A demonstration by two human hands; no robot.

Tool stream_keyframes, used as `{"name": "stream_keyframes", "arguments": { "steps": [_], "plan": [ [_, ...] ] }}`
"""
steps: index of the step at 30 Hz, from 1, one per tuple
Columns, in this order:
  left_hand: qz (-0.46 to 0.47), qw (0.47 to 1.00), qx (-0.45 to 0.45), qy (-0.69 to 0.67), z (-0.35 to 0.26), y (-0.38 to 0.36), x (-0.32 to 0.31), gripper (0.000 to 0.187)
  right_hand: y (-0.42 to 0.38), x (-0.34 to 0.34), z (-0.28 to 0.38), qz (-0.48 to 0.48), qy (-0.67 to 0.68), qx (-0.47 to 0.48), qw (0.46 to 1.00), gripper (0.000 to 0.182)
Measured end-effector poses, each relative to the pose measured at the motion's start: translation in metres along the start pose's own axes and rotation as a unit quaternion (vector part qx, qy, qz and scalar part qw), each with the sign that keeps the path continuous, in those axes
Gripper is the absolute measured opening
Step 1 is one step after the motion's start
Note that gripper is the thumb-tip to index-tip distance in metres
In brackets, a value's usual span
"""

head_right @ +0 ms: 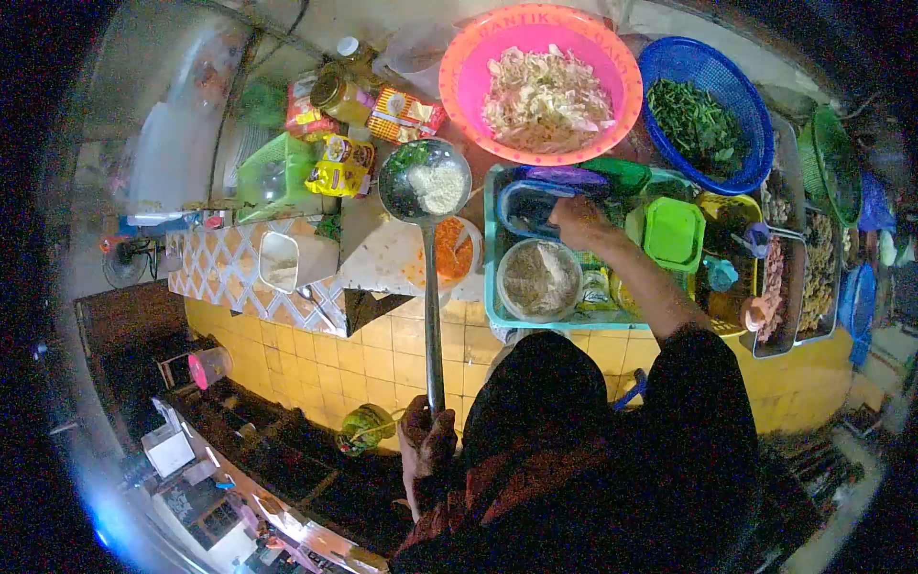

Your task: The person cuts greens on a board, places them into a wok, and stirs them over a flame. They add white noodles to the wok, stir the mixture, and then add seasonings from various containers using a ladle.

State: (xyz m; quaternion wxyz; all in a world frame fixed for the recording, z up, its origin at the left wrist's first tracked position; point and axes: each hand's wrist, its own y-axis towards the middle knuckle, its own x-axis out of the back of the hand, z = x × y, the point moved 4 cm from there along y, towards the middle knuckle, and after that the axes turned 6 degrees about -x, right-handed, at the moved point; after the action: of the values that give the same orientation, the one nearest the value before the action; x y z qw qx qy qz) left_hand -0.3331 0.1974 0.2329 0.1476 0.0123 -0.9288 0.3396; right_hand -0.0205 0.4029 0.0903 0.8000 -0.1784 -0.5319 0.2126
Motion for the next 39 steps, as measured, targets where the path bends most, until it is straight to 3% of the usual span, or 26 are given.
{"name": "stream_keyframes", "arguments": {
  "steps": [5,7,10,14,18,20,21,23,24,26,29,32,35,39],
  "plan": [
    [0.015,1.000,-0.011,-0.016,-0.003,-0.003,0.005,0.024,-0.016,0.021,0.012,-0.003,0.002,0.033,0.999,0.026],
    [0.030,0.999,-0.013,0.009,0.011,-0.001,0.010,0.021,-0.017,0.024,0.004,0.020,0.084,0.024,0.996,0.027],
    [0.021,0.999,0.017,-0.022,0.005,-0.006,0.009,0.019,-0.033,0.048,0.011,-0.004,0.104,0.041,0.994,0.026],
    [0.025,0.998,-0.053,0.020,0.004,-0.009,0.012,0.019,-0.052,0.085,0.031,-0.038,0.112,0.067,0.991,0.025],
    [0.036,0.996,-0.068,0.052,0.014,-0.008,0.012,0.021,-0.068,0.118,0.081,-0.091,0.130,0.095,0.983,0.021],
    [0.059,0.995,-0.004,-0.078,0.031,-0.004,0.012,0.022,-0.072,0.124,0.093,-0.208,-0.176,0.013,0.962,0.015],
    [0.057,0.995,-0.006,-0.077,0.034,-0.005,0.012,0.022,-0.073,0.118,0.091,-0.209,-0.175,0.014,0.962,0.015],
    [0.045,0.993,-0.105,0.016,0.030,-0.007,0.012,0.021,-0.073,0.104,0.077,-0.347,-0.220,0.034,0.911,0.010],
    [0.046,0.993,-0.104,0.017,0.033,-0.007,0.013,0.021,-0.067,0.090,0.068,-0.346,-0.219,0.033,0.911,0.010],
    [0.058,0.994,-0.094,0.015,0.036,-0.008,0.015,0.022,-0.048,0.048,0.047,-0.220,-0.226,0.041,0.948,0.012],
    [0.060,0.997,-0.048,0.018,0.011,-0.017,0.016,0.021,-0.031,0.011,0.024,-0.184,-0.209,-0.003,0.960,0.014],
    [0.061,0.997,-0.042,0.008,0.012,-0.017,0.016,0.021,-0.017,0.008,0.011,-0.135,-0.147,-0.002,0.980,0.015],
    [0.054,0.995,-0.043,-0.068,0.014,-0.018,0.015,0.021,0.008,-0.010,0.000,-0.082,-0.136,0.053,0.986,0.016],
    [0.063,0.996,-0.018,-0.066,0.012,-0.018,0.017,0.023,0.000,0.003,0.007,-0.040,-0.157,0.050,0.986,0.015]
  ]
}}
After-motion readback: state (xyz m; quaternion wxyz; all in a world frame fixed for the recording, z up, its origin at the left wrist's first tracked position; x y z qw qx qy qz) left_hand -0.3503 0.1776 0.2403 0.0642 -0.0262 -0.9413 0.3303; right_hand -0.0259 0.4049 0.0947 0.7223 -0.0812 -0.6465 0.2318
